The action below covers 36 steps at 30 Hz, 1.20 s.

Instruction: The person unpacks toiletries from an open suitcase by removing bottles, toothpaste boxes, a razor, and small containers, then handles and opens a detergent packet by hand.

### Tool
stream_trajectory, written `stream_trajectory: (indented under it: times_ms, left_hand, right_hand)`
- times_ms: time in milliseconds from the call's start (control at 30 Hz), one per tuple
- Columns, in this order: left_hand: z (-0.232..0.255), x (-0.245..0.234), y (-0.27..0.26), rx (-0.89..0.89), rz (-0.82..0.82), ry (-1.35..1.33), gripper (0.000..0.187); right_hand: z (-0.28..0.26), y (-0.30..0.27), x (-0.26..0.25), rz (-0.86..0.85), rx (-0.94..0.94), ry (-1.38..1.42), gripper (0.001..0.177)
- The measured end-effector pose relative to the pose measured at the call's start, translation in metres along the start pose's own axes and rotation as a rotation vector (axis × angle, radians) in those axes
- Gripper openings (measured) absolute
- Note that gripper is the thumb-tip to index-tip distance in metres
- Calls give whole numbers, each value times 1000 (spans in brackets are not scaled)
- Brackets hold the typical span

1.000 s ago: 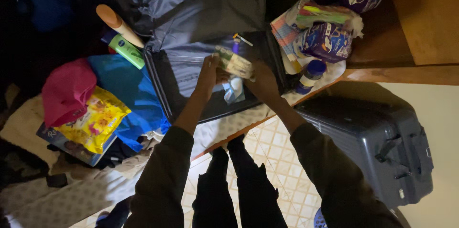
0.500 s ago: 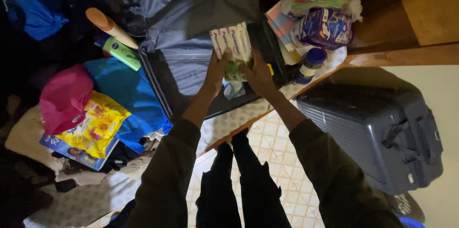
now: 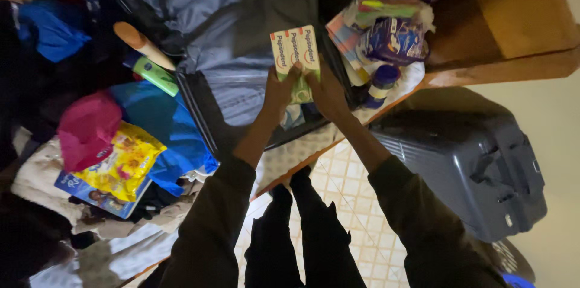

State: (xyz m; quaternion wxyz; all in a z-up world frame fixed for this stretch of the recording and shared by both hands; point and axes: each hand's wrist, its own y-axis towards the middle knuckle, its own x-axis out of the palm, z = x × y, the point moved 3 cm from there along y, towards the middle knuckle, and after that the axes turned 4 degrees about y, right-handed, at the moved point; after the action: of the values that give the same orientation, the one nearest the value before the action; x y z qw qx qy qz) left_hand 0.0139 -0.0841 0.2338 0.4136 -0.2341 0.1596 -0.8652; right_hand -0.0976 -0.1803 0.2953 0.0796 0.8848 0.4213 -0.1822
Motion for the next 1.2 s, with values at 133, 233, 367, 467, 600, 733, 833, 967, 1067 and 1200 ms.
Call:
stream_trajectory:
  times_ms: [133,233,367,467,600,733,833,967,1067,1200]
  left_hand:
    - [26,-5,-5,-19,128,228,70]
    - [41,-7,-23,-131,40,311,79]
    - [64,9,-26,-33,69,357,78]
    - [68,21,-39,19,74,343,74]
    - [80,29,-67,78,49,352,66]
    - [107,31,-115,106,47,334,62]
    - [133,36,-150,88,-28,217,57]
    - [160,44,-194,136,-17,194,52]
    - [168,51,-215,143,28,211,49]
    - [172,65,-246,230,148,305,51]
  right_hand:
    - [-19,3,0,-22,181,-39,56]
    - [-16,-6,-1,-46,295,-132,66]
    - [-40,-8,-18,30,170,-112,70]
    - [-66,-20,-35,10,212,-50,72]
    - [-105,-41,-53,12,114,-80,73]
    - [-140,-67,-63,33,-59,4,70]
    - [-162,-80,-68,-2,7,-37,64]
    - [-196,-105,-77,25,132,50,58]
    - [-209,-118,-82,2,258,170,61]
    - [-220,-130,-102,19,16,184,66]
